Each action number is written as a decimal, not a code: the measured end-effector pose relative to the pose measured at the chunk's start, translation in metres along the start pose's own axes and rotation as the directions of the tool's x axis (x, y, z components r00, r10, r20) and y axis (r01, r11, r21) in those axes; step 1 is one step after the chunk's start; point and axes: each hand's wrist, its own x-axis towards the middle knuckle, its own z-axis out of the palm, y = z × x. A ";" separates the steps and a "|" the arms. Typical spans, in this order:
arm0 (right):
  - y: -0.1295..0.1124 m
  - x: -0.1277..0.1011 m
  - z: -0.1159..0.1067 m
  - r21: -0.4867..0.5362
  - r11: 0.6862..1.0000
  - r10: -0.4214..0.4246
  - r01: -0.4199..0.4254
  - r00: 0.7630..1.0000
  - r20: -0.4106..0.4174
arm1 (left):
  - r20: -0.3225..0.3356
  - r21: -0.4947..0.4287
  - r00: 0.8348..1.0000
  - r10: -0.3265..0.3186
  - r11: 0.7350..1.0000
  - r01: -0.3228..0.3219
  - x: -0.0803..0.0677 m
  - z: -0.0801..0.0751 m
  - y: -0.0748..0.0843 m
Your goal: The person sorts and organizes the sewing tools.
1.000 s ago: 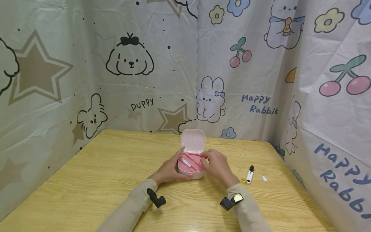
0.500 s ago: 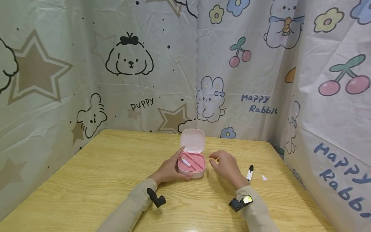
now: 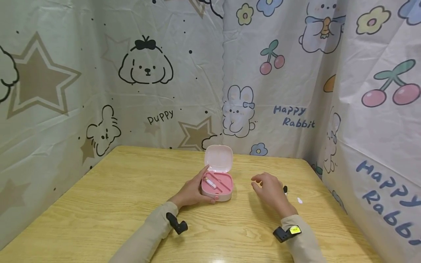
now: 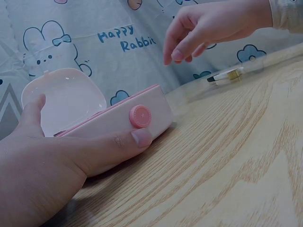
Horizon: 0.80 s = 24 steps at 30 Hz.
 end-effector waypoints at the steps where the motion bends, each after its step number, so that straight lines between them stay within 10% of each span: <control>1: 0.003 -0.002 -0.001 0.001 1.000 0.001 -0.001 1.000 0.001 | 0.000 0.000 1.000 0.000 1.000 0.000 0.000 0.000 0.000; 24: 0.044 -0.036 -0.032 0.059 0.998 0.019 -0.032 0.977 0.212 | 0.004 -0.003 1.000 -0.002 1.000 0.002 0.000 0.000 -0.001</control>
